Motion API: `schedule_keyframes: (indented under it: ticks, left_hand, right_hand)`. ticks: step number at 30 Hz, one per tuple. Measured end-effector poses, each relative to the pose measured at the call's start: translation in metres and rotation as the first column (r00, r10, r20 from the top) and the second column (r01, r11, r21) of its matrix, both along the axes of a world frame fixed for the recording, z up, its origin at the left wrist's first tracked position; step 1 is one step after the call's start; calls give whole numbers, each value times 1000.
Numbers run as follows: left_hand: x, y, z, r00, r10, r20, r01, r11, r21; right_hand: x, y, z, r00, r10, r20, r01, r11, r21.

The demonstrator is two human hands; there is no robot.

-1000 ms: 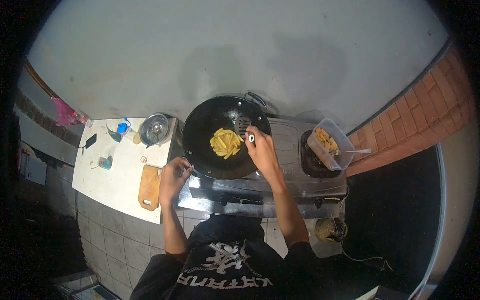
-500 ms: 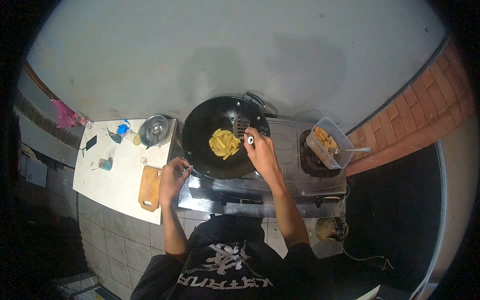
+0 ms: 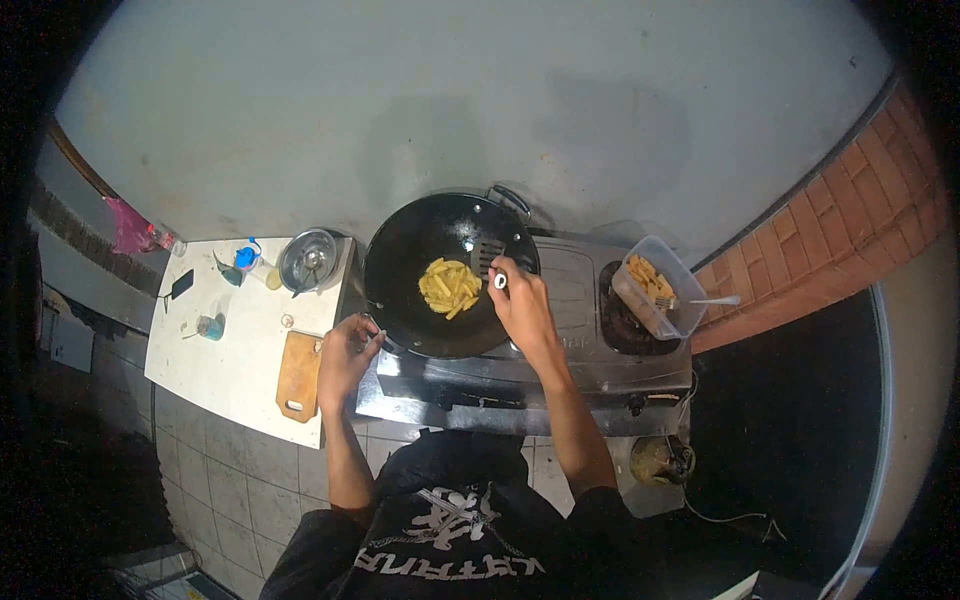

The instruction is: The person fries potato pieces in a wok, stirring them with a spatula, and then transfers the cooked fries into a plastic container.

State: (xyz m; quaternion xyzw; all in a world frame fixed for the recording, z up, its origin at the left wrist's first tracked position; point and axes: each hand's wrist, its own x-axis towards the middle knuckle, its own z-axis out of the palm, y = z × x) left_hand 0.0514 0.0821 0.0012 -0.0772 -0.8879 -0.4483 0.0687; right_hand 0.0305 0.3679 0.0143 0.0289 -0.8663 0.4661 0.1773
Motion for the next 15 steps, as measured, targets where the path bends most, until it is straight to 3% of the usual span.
schedule_keyframes:
  ticks: [4, 6, 10, 12, 15]
  left_hand:
    - [0, 1, 2, 1000, 6, 21, -6, 1000, -3]
    - [0, 1, 2, 999, 9, 37, -9, 1000, -5]
    - [0, 1, 2, 1000, 4, 7, -4, 1000, -10]
    - [1, 1, 2, 1000, 6, 15, -6, 1000, -9]
    - [1, 1, 3, 1000, 7, 9, -7, 1000, 0]
  right_hand:
    - [0, -1, 2, 1000, -5, -24, 5, 1000, -4]
    - [-4, -1, -5, 987, 47, -156, -37, 997, 62]
    - [-5, -1, -5, 991, 45, -129, -34, 996, 81]
    - [-3, -4, 1, 1000, 21, -11, -20, 999, 44]
    - [-4, -7, 2, 999, 4, -45, -2, 998, 56]
